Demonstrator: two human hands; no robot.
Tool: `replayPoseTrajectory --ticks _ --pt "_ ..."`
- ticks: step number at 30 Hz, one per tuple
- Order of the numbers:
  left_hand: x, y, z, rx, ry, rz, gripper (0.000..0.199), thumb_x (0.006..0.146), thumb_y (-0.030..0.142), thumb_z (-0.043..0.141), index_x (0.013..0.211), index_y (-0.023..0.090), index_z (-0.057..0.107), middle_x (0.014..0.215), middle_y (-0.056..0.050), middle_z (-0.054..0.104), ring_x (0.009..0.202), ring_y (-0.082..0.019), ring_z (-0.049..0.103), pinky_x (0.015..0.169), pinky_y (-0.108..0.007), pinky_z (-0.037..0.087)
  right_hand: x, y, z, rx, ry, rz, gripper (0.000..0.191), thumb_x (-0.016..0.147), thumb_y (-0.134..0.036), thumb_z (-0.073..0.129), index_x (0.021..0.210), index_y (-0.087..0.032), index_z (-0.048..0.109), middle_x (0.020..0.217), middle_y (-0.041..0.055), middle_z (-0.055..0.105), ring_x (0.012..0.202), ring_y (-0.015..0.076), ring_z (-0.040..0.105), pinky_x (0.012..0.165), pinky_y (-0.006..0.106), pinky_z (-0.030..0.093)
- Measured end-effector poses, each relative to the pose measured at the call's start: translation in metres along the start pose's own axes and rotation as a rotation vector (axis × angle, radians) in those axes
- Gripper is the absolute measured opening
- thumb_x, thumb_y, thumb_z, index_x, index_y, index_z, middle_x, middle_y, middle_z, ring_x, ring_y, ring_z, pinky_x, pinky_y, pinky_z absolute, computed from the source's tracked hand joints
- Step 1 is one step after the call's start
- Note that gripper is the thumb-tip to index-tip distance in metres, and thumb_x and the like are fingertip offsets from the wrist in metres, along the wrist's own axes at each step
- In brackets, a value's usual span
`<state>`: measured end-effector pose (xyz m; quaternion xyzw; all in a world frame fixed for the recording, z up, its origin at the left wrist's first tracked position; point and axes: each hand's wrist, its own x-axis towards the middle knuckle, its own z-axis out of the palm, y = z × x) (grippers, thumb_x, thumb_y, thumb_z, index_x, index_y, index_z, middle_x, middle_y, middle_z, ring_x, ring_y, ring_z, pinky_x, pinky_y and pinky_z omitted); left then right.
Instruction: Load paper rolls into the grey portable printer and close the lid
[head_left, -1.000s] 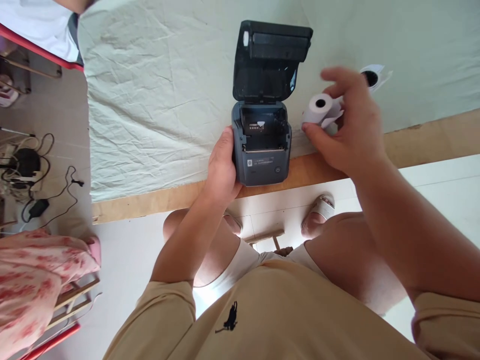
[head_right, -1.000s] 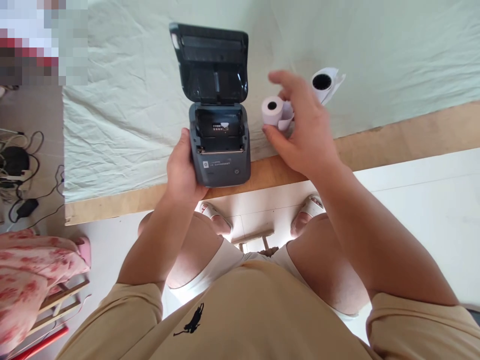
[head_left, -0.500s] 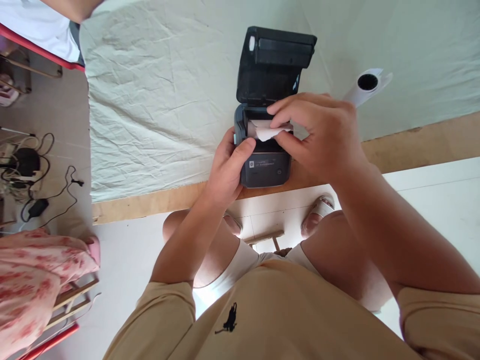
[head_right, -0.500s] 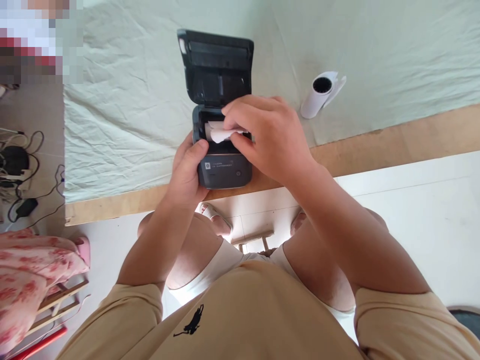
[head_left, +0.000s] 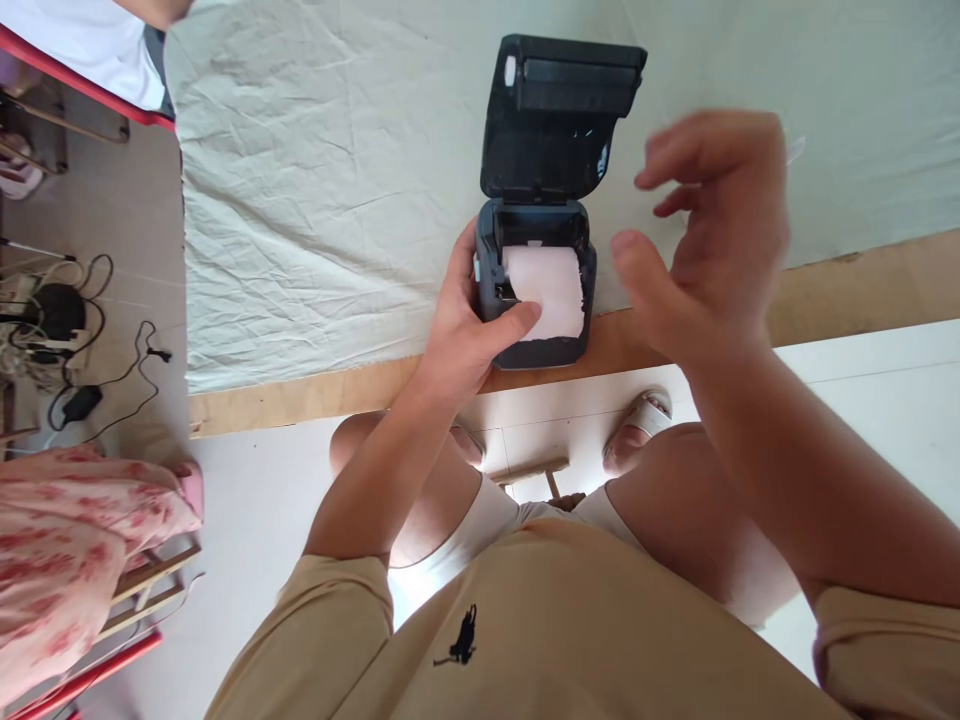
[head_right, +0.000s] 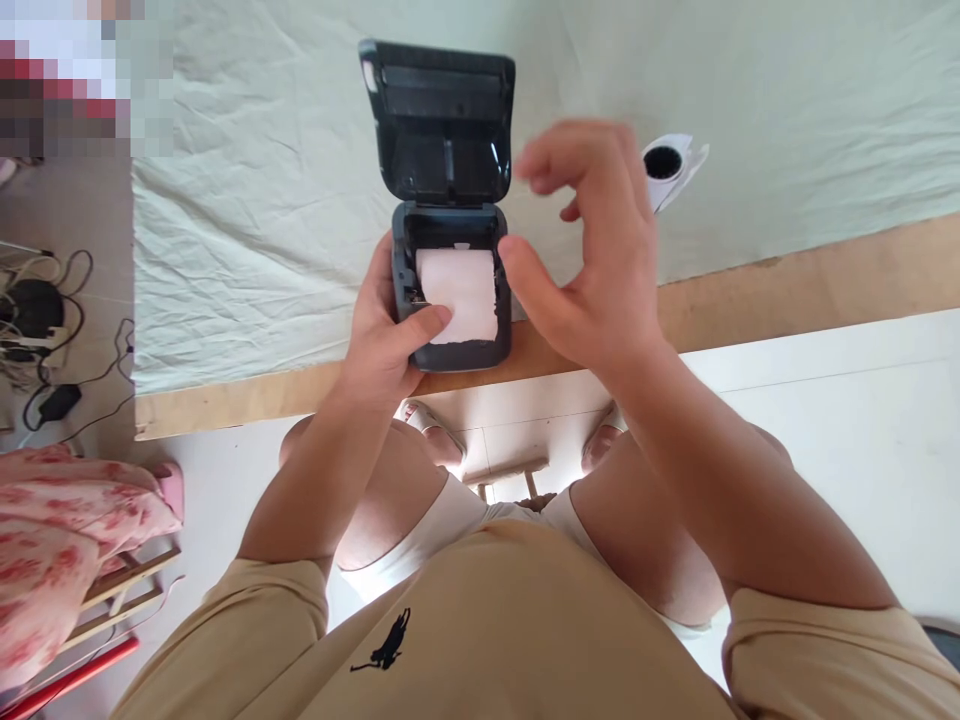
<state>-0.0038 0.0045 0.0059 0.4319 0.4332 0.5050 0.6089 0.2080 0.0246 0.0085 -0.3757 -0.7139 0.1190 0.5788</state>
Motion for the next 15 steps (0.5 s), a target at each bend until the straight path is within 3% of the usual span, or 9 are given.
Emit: replayPoseTrajectory --ticks 2,4,7,11,13,15 --pt "0.001 0.001 -0.001 0.006 -0.022 -0.005 0.084 0.068 0.056 0.107 0.139 0.034 0.068 0.141 -0.008 0.079 0.147 -0.041 0.074 0.114 -0.049 0.067 0.001 0.008 0.000 0.010 -0.060 0.116 0.055 0.102 -0.053 0.076 0.153 -0.043 0.059 0.166 0.0056 0.066 0.147 0.0354 0.070 0.106 0.054 0.061" --pt "0.001 0.002 -0.001 0.004 -0.036 -0.004 0.087 0.066 0.053 0.108 0.140 0.032 0.068 0.143 -0.010 0.077 0.147 -0.043 0.073 0.116 -0.051 0.065 0.001 0.014 0.001 0.057 -0.138 0.168 0.070 0.102 -0.064 0.074 0.165 -0.048 0.046 0.184 0.0039 0.051 0.162 0.0364 0.062 0.122 0.058 0.058" --pt "0.000 0.003 -0.001 0.007 -0.027 -0.011 0.087 0.065 0.050 0.108 0.141 0.031 0.069 0.140 -0.012 0.076 0.143 -0.043 0.074 0.113 -0.050 0.065 0.002 0.018 0.000 0.183 -0.147 0.196 0.061 0.107 -0.073 0.066 0.162 -0.053 0.050 0.174 0.0006 0.062 0.156 0.0335 0.066 0.129 0.058 0.056" --pt "-0.003 0.001 -0.003 0.037 -0.006 -0.008 0.080 0.069 0.047 0.104 0.140 0.034 0.070 0.125 -0.006 0.077 0.122 -0.034 0.080 0.095 -0.041 0.066 -0.002 0.018 -0.004 0.349 -0.110 0.261 0.042 0.112 -0.078 0.057 0.149 -0.062 0.067 0.150 -0.0043 0.077 0.150 0.0302 0.072 0.132 0.055 0.058" --pt "-0.004 -0.001 -0.005 0.039 0.000 -0.001 0.080 0.071 0.046 0.104 0.142 0.036 0.069 0.124 -0.004 0.077 0.117 -0.031 0.080 0.092 -0.039 0.067 -0.008 0.019 -0.002 0.343 -0.148 0.298 0.043 0.112 -0.077 0.057 0.152 -0.063 0.066 0.153 -0.0046 0.076 0.151 0.0304 0.072 0.131 0.056 0.060" --pt "-0.004 -0.003 -0.006 0.022 -0.019 0.006 0.087 0.069 0.047 0.107 0.146 0.037 0.067 0.130 -0.005 0.078 0.124 -0.033 0.081 0.096 -0.040 0.069 -0.015 0.021 0.004 0.297 -0.189 0.286 0.050 0.113 -0.076 0.059 0.159 -0.056 0.062 0.159 -0.0006 0.073 0.150 0.0324 0.073 0.127 0.059 0.063"
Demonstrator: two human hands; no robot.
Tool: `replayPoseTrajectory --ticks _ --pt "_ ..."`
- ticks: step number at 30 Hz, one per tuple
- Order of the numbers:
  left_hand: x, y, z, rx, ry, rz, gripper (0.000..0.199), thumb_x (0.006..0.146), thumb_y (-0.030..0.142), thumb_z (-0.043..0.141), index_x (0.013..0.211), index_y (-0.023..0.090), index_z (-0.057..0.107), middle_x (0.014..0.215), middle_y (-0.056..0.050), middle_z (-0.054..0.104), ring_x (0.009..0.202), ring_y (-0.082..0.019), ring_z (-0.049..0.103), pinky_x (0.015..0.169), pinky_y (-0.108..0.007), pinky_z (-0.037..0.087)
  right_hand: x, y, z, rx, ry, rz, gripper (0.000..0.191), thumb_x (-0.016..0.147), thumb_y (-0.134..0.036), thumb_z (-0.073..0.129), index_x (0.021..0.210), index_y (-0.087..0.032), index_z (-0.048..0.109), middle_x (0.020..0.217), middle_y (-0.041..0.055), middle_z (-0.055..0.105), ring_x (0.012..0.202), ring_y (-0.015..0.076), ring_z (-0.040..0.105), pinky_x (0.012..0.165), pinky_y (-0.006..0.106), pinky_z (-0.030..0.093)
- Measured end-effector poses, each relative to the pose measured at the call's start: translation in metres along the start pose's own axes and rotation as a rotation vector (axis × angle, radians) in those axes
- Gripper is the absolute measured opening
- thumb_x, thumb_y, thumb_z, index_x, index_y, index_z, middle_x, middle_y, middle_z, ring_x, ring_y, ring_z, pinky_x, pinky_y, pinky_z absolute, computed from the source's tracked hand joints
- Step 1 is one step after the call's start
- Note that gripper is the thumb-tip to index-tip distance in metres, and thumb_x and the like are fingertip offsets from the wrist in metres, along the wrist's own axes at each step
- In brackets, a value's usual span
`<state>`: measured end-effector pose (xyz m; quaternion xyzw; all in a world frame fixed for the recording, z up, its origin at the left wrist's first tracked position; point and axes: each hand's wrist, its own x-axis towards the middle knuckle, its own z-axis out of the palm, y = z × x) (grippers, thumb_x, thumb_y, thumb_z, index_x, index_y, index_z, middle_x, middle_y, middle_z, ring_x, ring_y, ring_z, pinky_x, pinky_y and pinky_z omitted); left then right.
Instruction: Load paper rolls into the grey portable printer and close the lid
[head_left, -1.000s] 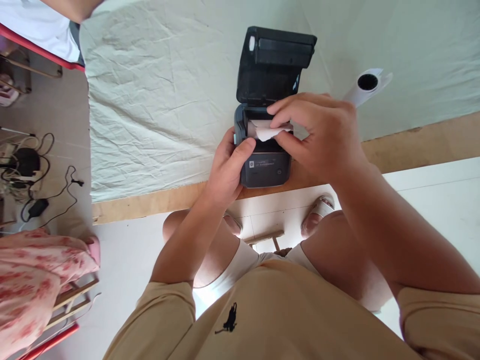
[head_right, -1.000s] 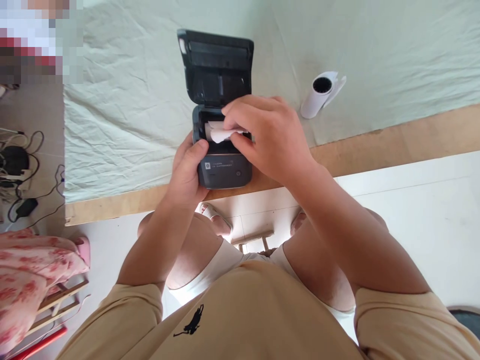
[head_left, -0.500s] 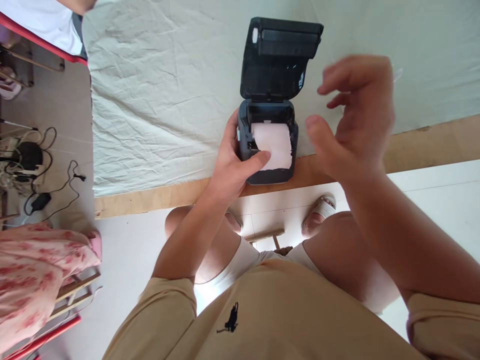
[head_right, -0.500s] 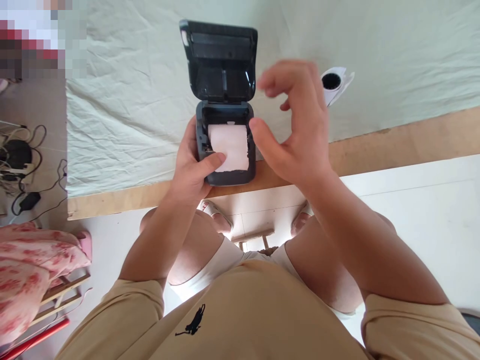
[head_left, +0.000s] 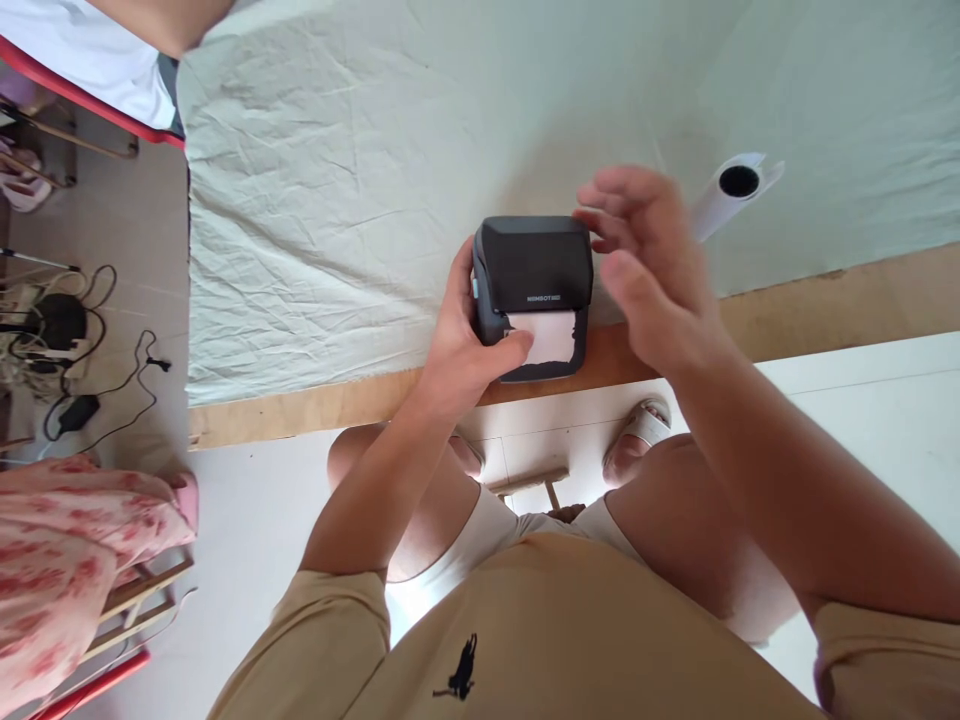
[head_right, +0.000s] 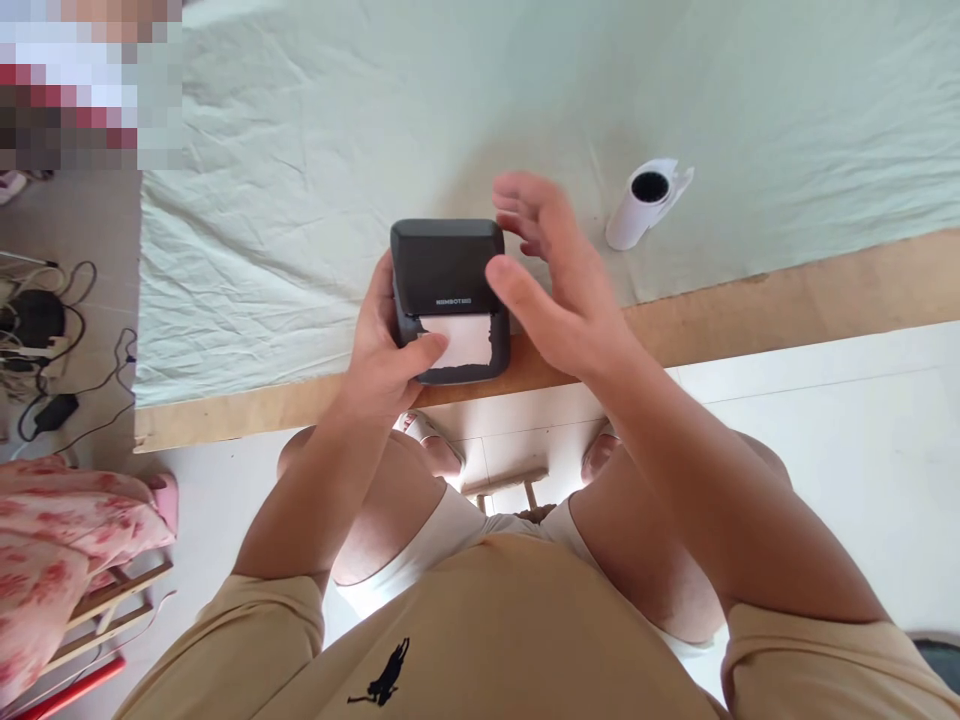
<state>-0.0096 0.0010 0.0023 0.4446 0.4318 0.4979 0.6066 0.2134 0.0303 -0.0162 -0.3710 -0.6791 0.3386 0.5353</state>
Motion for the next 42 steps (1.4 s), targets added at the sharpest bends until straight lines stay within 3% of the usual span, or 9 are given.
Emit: replayPoseTrajectory --ticks 2,6,12,18,27,32,36,40,42 --pt "0.000 0.000 0.001 -0.048 -0.021 0.003 0.089 0.072 0.054 0.108 0.148 0.038 0.065 0.137 -0.006 0.079 0.140 -0.038 0.079 0.105 -0.044 0.070 -0.004 0.006 0.006 -0.067 -0.036 -0.012 0.056 0.112 -0.072 0.062 0.163 -0.047 0.058 0.163 0.0052 0.071 0.146 0.0333 0.075 0.122 0.059 0.065" --pt "0.001 0.004 0.009 -0.135 0.030 -0.023 0.063 0.089 0.075 0.091 0.133 0.034 0.071 0.135 -0.007 0.083 0.163 -0.040 0.067 0.121 -0.051 0.069 -0.006 0.015 0.011 -0.070 -0.093 0.024 0.053 0.112 -0.059 0.063 0.162 -0.041 0.058 0.157 0.0077 0.073 0.132 0.0290 0.079 0.112 0.050 0.071" --pt "0.002 0.010 0.014 -0.156 0.017 -0.081 0.064 0.083 0.074 0.098 0.124 0.029 0.077 0.128 -0.009 0.085 0.164 -0.044 0.066 0.124 -0.055 0.069 -0.004 0.020 0.005 0.063 -0.153 0.087 0.069 0.105 -0.052 0.073 0.171 -0.045 0.050 0.157 0.0063 0.073 0.110 0.0244 0.080 0.091 0.043 0.074" --pt "0.002 0.012 0.010 -0.152 -0.032 -0.083 0.058 0.087 0.071 0.097 0.125 0.030 0.079 0.131 -0.007 0.086 0.168 -0.042 0.063 0.126 -0.052 0.068 0.001 0.022 0.000 0.065 -0.209 0.032 0.066 0.106 -0.066 0.072 0.165 -0.041 0.057 0.161 0.0089 0.071 0.140 0.0309 0.074 0.104 0.046 0.072" --pt "0.006 0.004 0.011 -0.213 -0.007 -0.022 0.048 0.104 0.076 0.076 0.120 0.031 0.080 0.139 -0.004 0.085 0.172 -0.035 0.059 0.129 -0.046 0.065 -0.007 0.021 0.002 -0.106 -0.097 -0.055 0.060 0.113 -0.064 0.060 0.169 -0.046 0.056 0.160 0.0079 0.069 0.134 0.0307 0.076 0.111 0.052 0.071" --pt "0.009 -0.002 0.009 -0.268 0.149 -0.112 0.046 0.110 0.070 0.067 0.107 0.027 0.081 0.098 -0.003 0.088 0.142 -0.031 0.083 0.113 -0.042 0.073 -0.004 0.011 -0.007 -0.203 -0.118 -0.122 0.071 0.098 -0.045 0.082 0.165 -0.046 0.060 0.145 0.0072 0.074 0.126 0.0307 0.077 0.097 0.047 0.072" --pt "0.009 -0.001 0.008 -0.252 0.199 -0.089 0.040 0.114 0.058 0.067 0.093 0.026 0.078 0.088 0.001 0.085 0.131 -0.024 0.088 0.110 -0.034 0.073 0.000 -0.002 -0.014 -0.229 -0.117 -0.085 0.077 0.087 -0.046 0.094 0.159 -0.045 0.066 0.126 0.0041 0.074 0.106 0.0265 0.076 0.091 0.045 0.071" --pt "0.009 0.001 0.011 -0.257 0.196 -0.133 0.038 0.119 0.050 0.057 0.102 0.025 0.080 0.094 -0.001 0.088 0.133 -0.024 0.087 0.112 -0.035 0.073 0.004 -0.024 -0.012 -0.252 -0.032 -0.095 0.046 0.098 -0.041 0.088 0.141 -0.041 0.073 0.074 -0.0072 0.060 0.064 0.0153 0.062 0.066 0.034 0.061" --pt "0.008 0.001 0.013 -0.258 0.196 -0.152 0.040 0.120 0.050 0.053 0.105 0.024 0.080 0.097 -0.003 0.088 0.138 -0.025 0.086 0.113 -0.038 0.073 0.007 -0.035 -0.005 -0.211 0.106 -0.120 0.020 0.106 -0.039 0.080 0.126 -0.037 0.075 0.070 -0.0090 0.059 0.054 0.0112 0.058 0.054 0.029 0.052"
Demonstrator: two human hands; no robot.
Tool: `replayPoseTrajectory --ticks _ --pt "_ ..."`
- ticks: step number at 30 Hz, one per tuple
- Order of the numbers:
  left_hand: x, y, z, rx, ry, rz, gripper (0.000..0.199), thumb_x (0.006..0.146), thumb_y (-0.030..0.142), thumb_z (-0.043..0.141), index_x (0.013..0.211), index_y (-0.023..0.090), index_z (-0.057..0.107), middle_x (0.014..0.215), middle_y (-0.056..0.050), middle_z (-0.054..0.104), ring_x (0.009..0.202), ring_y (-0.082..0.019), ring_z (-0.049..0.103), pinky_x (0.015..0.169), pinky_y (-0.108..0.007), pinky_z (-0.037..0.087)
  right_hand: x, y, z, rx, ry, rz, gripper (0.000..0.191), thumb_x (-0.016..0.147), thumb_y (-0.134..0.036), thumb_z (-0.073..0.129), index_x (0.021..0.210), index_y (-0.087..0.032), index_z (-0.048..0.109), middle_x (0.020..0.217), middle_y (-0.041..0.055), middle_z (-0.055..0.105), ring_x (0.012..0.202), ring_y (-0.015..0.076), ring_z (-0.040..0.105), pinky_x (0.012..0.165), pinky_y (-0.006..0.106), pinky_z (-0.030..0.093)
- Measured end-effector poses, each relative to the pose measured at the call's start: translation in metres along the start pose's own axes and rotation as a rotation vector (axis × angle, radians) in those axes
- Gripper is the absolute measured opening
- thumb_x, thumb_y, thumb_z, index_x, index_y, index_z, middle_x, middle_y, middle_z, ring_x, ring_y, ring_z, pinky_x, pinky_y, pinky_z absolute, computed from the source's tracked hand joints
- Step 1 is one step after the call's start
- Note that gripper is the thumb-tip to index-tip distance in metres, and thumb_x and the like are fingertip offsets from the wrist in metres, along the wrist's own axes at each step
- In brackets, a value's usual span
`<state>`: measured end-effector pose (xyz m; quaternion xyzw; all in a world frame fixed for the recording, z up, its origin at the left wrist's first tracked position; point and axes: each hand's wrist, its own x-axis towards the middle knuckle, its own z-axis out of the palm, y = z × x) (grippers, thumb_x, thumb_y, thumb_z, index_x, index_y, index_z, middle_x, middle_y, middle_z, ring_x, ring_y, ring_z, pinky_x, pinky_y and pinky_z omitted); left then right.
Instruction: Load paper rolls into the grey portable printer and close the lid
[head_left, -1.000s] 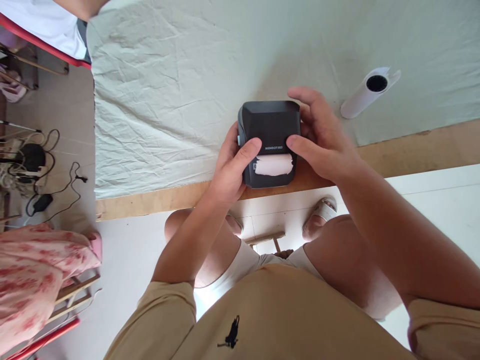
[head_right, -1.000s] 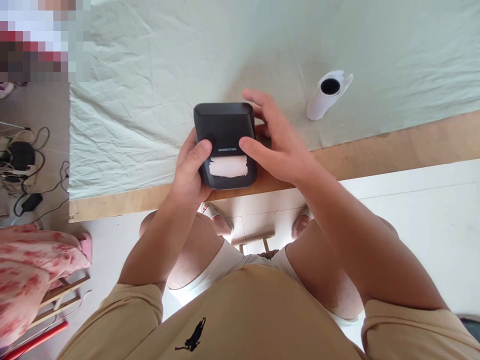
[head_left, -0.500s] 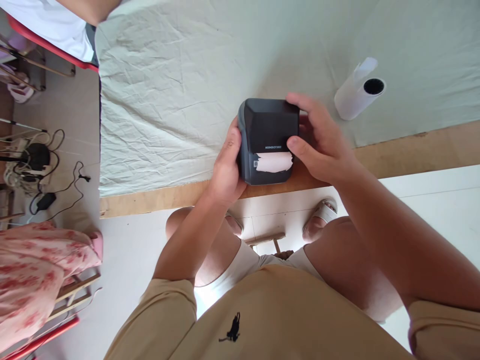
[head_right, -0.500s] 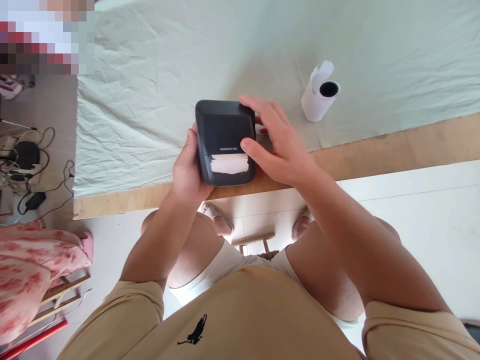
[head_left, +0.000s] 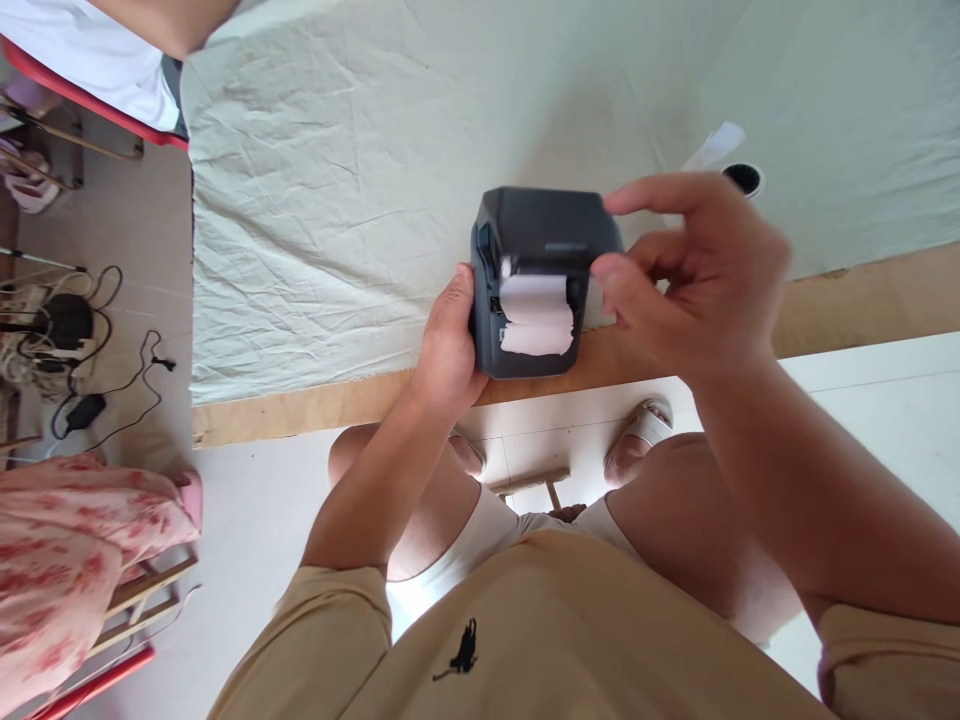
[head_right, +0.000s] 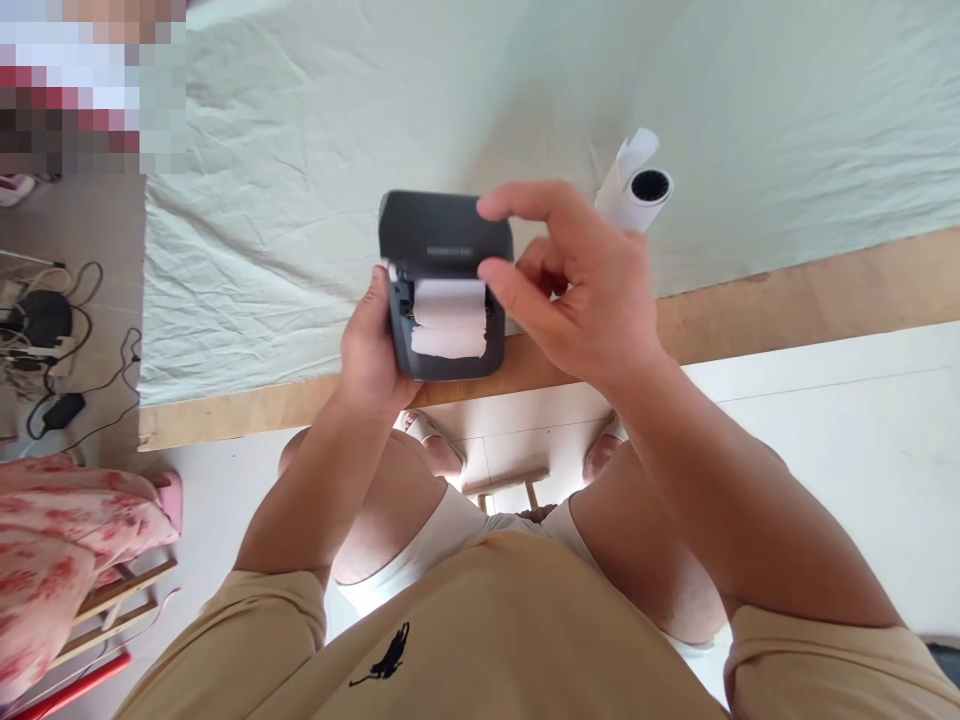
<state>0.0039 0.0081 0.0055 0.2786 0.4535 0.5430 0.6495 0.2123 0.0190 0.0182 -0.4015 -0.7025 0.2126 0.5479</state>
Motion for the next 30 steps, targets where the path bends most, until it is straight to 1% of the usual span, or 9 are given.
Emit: replayPoseTrajectory --ticks 3,5,8,12,16,19,24,27,30 --pt "-0.001 -0.001 0.002 0.012 0.009 -0.003 0.040 0.119 0.052 0.056 0.103 0.024 0.079 0.100 -0.004 0.089 0.142 -0.026 0.084 0.114 -0.040 0.073 0.007 -0.013 0.008 0.003 0.238 0.001 0.011 0.104 -0.036 0.079 0.105 -0.029 0.070 0.095 -0.0039 0.076 0.069 0.0136 0.077 0.045 0.026 0.045" --pt "-0.002 -0.002 0.003 0.025 0.025 0.015 0.039 0.118 0.052 0.058 0.100 0.024 0.078 0.100 -0.004 0.089 0.143 -0.026 0.083 0.113 -0.040 0.073 0.011 -0.017 0.010 -0.101 0.236 -0.006 0.011 0.099 -0.030 0.079 0.098 -0.028 0.068 0.099 -0.0022 0.079 0.074 0.0161 0.079 0.047 0.028 0.046" --pt "-0.004 -0.002 0.003 0.066 0.034 0.050 0.039 0.118 0.051 0.059 0.095 0.024 0.076 0.092 -0.003 0.085 0.141 -0.026 0.083 0.111 -0.039 0.074 0.017 -0.018 0.008 -0.365 -0.029 0.028 0.014 0.093 -0.023 0.073 0.105 -0.031 0.074 0.091 -0.0033 0.082 0.062 0.0157 0.066 0.057 0.034 0.047" --pt "-0.005 -0.002 0.001 0.132 -0.017 0.072 0.043 0.118 0.052 0.061 0.088 0.024 0.075 0.078 -0.001 0.075 0.118 -0.024 0.089 0.100 -0.036 0.076 0.024 -0.024 0.005 -0.628 -0.395 0.186 0.033 0.092 -0.027 0.073 0.124 -0.035 0.080 0.088 -0.0002 0.081 0.070 0.0230 0.066 0.064 0.037 0.041" --pt "-0.006 0.000 0.001 0.146 -0.021 0.043 0.047 0.117 0.055 0.064 0.082 0.024 0.071 0.070 0.001 0.067 0.105 -0.024 0.091 0.092 -0.035 0.077 0.032 -0.034 -0.001 -0.617 -0.535 0.221 0.039 0.089 -0.027 0.074 0.126 -0.036 0.080 0.086 -0.0001 0.077 0.071 0.0238 0.066 0.068 0.040 0.046" --pt "-0.006 0.001 0.003 0.113 0.014 0.018 0.046 0.117 0.056 0.064 0.085 0.024 0.072 0.075 0.001 0.075 0.118 -0.025 0.091 0.100 -0.037 0.078 0.035 -0.041 -0.012 -0.414 -0.426 0.236 0.042 0.084 -0.030 0.077 0.126 -0.036 0.080 0.100 -0.0002 0.081 0.072 0.0211 0.067 0.070 0.041 0.054" --pt "-0.001 -0.001 0.005 0.025 0.015 0.013 0.043 0.118 0.058 0.060 0.100 0.024 0.079 0.096 -0.001 0.089 0.132 -0.028 0.089 0.111 -0.042 0.077 0.031 -0.030 -0.028 -0.002 0.044 0.331 0.034 0.094 -0.040 0.065 0.126 -0.037 0.075 0.103 0.0028 0.073 0.081 0.0233 0.072 0.054 0.033 0.044" --pt "0.001 -0.001 0.004 0.025 0.024 -0.019 0.041 0.119 0.055 0.058 0.104 0.024 0.082 0.100 -0.001 0.091 0.127 -0.029 0.091 0.109 -0.043 0.078 0.022 -0.005 -0.024 0.034 0.110 0.452 0.022 0.093 -0.047 0.073 0.110 -0.034 0.069 0.088 0.0004 0.065 0.059 0.0177 0.057 0.049 0.035 0.043" --pt "0.001 -0.001 0.004 0.025 0.019 -0.019 0.041 0.120 0.051 0.055 0.104 0.025 0.083 0.100 0.000 0.092 0.131 -0.028 0.089 0.114 -0.043 0.076 0.012 0.017 -0.018 -0.073 0.060 0.407 0.042 0.086 -0.061 0.088 0.102 -0.031 0.063 0.089 0.0013 0.068 0.065 0.0204 0.063 0.059 0.041 0.056"
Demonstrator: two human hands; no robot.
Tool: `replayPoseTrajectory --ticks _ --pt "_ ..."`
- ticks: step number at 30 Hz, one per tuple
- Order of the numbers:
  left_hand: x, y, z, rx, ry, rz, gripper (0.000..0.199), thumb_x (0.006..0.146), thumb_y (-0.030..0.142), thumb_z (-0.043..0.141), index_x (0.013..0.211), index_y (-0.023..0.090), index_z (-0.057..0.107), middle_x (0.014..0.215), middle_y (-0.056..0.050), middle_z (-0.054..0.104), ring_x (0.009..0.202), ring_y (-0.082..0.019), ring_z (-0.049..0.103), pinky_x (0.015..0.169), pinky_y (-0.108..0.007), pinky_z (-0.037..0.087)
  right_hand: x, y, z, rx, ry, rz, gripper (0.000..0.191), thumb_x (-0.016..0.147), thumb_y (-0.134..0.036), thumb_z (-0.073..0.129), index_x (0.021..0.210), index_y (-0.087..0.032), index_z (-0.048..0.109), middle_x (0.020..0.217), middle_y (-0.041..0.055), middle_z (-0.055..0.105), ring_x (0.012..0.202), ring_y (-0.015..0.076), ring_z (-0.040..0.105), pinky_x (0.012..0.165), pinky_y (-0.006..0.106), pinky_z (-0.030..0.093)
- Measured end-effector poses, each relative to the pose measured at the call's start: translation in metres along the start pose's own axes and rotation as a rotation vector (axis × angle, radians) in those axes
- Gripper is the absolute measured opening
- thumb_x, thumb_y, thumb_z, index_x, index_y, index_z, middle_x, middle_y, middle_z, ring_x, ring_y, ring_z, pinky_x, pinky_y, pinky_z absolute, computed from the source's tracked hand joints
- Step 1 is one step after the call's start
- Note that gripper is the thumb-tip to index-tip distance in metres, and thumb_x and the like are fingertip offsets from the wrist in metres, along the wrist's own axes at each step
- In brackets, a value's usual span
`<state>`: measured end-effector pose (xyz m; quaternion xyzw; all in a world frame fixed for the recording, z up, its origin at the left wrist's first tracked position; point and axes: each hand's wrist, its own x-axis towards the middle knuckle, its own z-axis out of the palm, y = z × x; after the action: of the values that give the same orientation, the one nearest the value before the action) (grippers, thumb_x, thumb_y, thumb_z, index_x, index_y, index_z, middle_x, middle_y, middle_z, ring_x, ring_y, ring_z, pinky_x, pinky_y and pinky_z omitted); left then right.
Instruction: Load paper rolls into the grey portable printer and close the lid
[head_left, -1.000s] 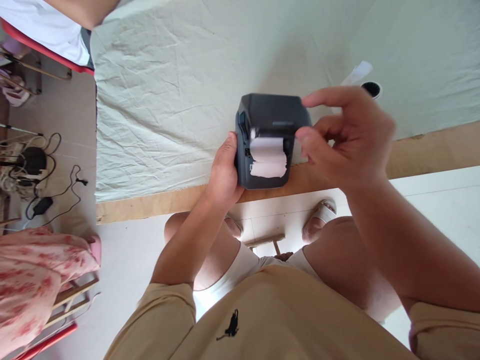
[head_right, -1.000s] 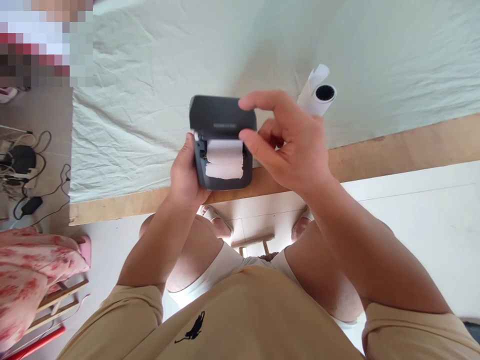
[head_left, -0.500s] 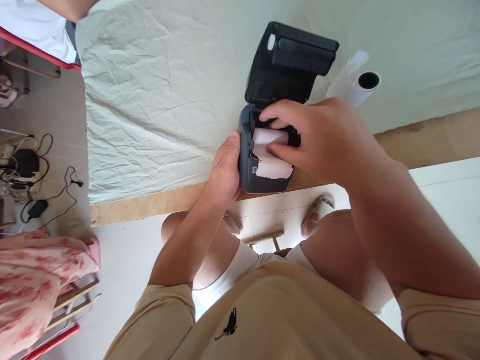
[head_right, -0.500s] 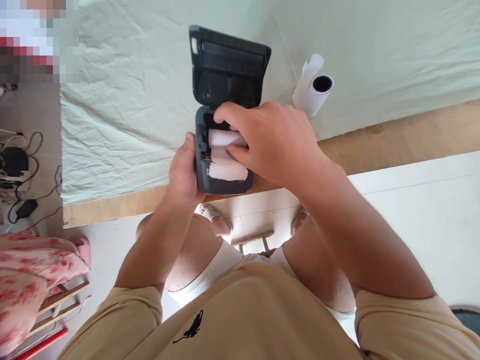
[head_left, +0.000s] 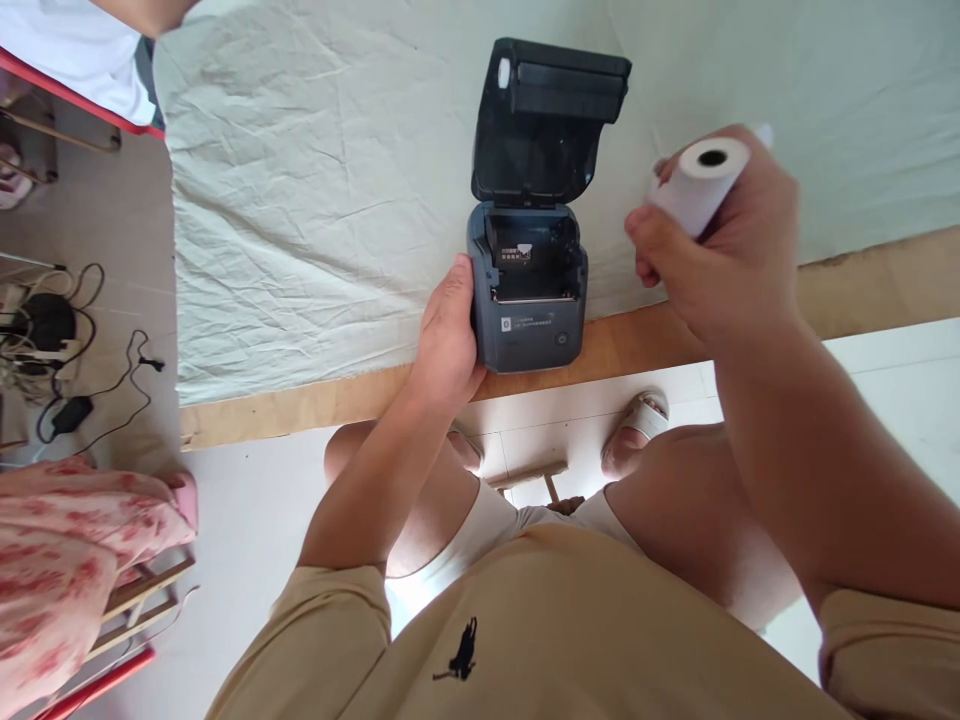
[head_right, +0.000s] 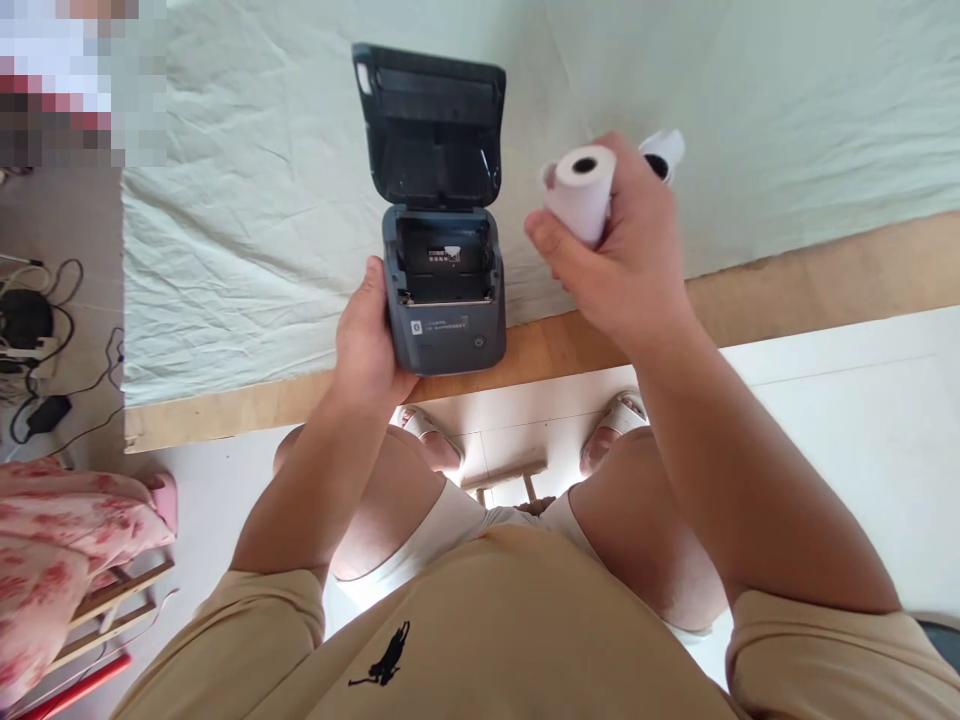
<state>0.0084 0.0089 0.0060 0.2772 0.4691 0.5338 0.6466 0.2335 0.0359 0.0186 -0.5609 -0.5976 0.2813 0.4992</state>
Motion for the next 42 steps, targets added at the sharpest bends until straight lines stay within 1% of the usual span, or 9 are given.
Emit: replayPoseTrajectory --ticks 3,5,11,14,19,22,27,34,42 --pt "-0.001 0.000 0.000 -0.001 0.001 0.007 0.043 0.121 0.049 0.052 0.103 0.025 0.083 0.097 0.000 0.091 0.128 -0.028 0.090 0.117 -0.046 0.075 -0.001 0.009 0.000 -0.144 -0.079 -0.084 0.035 0.089 -0.056 0.088 0.104 -0.031 0.068 0.107 0.0062 0.077 0.101 0.0289 0.075 0.093 0.051 0.066" --pt "-0.001 0.001 0.000 0.002 -0.005 -0.001 0.044 0.121 0.050 0.051 0.104 0.024 0.083 0.098 -0.001 0.091 0.123 -0.029 0.092 0.114 -0.048 0.076 0.000 0.012 -0.003 -0.205 -0.112 -0.105 0.030 0.087 -0.047 0.089 0.107 -0.033 0.072 0.117 0.0058 0.080 0.114 0.0302 0.075 0.100 0.051 0.066" --pt "-0.003 0.003 0.002 0.012 0.017 -0.003 0.041 0.120 0.050 0.054 0.102 0.025 0.083 0.097 0.001 0.091 0.115 -0.025 0.092 0.108 -0.039 0.077 0.001 0.016 -0.003 -0.379 -0.174 -0.039 0.049 0.085 -0.028 0.084 0.130 -0.037 0.070 0.113 0.0017 0.083 0.093 0.0262 0.073 0.093 0.048 0.065" --pt "-0.003 0.003 0.001 0.028 0.012 -0.002 0.042 0.118 0.057 0.058 0.104 0.026 0.083 0.099 0.000 0.091 0.119 -0.027 0.091 0.105 -0.040 0.078 -0.003 0.012 -0.005 -0.436 -0.193 -0.039 0.054 0.086 -0.026 0.083 0.137 -0.037 0.067 0.114 0.0035 0.084 0.097 0.0294 0.077 0.096 0.051 0.065" --pt "-0.004 0.001 0.000 0.033 -0.035 -0.011 0.049 0.116 0.068 0.057 0.108 0.026 0.083 0.104 -0.003 0.090 0.119 -0.032 0.092 0.100 -0.047 0.079 0.001 0.017 -0.031 -0.432 0.181 -0.388 0.042 0.084 -0.028 0.074 0.126 -0.030 0.077 0.123 0.0096 0.082 0.103 0.0320 0.080 0.083 0.049 0.059" --pt "-0.004 0.001 0.000 0.021 -0.058 -0.006 0.047 0.117 0.064 0.055 0.108 0.027 0.083 0.103 -0.001 0.090 0.113 -0.029 0.092 0.096 -0.045 0.079 0.013 0.034 -0.041 -0.548 0.362 -0.257 0.050 0.074 -0.012 0.074 0.122 -0.028 0.079 0.128 0.0126 0.078 0.101 0.0304 0.077 0.079 0.047 0.057" --pt "-0.004 0.003 0.002 0.023 -0.029 -0.010 0.043 0.120 0.055 0.054 0.106 0.026 0.083 0.101 0.000 0.091 0.115 -0.026 0.092 0.094 -0.039 0.078 0.023 0.048 -0.033 -0.648 0.173 0.065 0.069 0.064 0.000 0.086 0.127 -0.027 0.071 0.138 0.0154 0.069 0.116 0.0311 0.073 0.099 0.049 0.061" --pt "-0.003 0.003 0.004 0.030 0.063 -0.003 0.040 0.120 0.053 0.056 0.103 0.025 0.080 0.104 0.000 0.090 0.137 -0.027 0.086 0.117 -0.042 0.074 0.015 0.043 -0.040 -0.579 -0.047 -0.037 0.070 0.067 -0.008 0.077 0.131 -0.033 0.073 0.127 0.0092 0.080 0.095 0.0256 0.070 0.084 0.043 0.059" --pt "-0.003 0.003 0.002 0.051 0.062 -0.008 0.038 0.116 0.059 0.063 0.106 0.026 0.079 0.114 -0.002 0.090 0.150 -0.031 0.080 0.121 -0.045 0.073 0.017 0.054 -0.041 -0.475 0.045 -0.023 0.069 0.073 -0.008 0.076 0.138 -0.031 0.074 0.130 0.0116 0.079 0.108 0.0268 0.075 0.089 0.043 0.062"
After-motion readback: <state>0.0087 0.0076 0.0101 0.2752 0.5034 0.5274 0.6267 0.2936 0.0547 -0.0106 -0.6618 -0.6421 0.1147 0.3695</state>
